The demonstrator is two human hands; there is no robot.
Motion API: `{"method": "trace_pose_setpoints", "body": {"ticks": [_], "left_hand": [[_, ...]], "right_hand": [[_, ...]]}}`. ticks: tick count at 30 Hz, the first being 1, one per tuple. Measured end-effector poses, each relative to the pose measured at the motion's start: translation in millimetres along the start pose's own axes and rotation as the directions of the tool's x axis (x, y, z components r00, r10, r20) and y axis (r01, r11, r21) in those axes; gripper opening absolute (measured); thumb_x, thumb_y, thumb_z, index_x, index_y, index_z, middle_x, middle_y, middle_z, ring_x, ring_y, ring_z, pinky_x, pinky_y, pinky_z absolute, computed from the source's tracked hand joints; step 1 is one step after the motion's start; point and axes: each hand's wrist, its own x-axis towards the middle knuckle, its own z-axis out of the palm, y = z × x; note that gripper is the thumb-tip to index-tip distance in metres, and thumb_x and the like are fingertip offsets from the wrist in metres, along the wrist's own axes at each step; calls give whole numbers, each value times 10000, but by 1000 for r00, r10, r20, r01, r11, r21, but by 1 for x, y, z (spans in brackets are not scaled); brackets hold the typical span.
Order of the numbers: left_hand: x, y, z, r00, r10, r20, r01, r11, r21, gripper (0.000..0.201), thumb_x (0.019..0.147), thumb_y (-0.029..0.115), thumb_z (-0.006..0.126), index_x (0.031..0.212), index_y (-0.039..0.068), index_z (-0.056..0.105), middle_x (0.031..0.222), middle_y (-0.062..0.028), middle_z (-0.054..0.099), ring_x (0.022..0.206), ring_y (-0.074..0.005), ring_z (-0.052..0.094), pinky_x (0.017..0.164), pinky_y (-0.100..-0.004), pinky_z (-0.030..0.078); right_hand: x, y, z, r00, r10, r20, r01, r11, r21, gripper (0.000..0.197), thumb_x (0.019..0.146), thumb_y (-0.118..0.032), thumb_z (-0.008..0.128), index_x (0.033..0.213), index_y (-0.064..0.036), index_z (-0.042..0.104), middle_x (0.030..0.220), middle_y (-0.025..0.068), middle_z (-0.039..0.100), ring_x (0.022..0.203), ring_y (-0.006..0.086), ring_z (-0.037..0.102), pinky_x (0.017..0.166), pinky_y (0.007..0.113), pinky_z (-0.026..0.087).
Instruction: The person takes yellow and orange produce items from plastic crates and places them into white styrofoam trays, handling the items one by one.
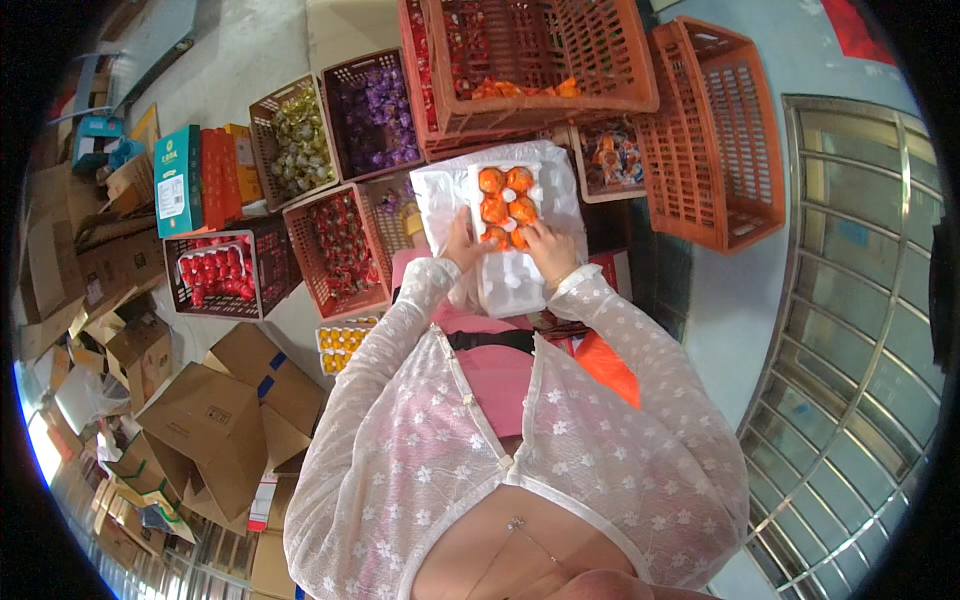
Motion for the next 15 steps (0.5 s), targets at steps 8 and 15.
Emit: {"method": "trace_pose_setpoints", "body": {"ticks": [8,15], "left_hand": [[9,-58,9,999,49,-9,-49,997,52,888,798,154,724,1420,-45,123,1276,-173,376,1094,-240,508,910,-346,452],[2,-44,7,998,-61,1,61,998,12,1004,724,305,765,1417,-46,129,1278,-269,359,1147,-374,407,986,-431,343]], "right_hand": [[38,-20,-57,912,83,402,-98,995,17,136,748,-207,667,822,-99,633,769,92,626,719,298,636,621,400,501],[196,-23,-202,979,203,-23,-163,843,513,214,862,-252,611,808,-45,627,666,98,631,575,239,621,509,328,437]]}}
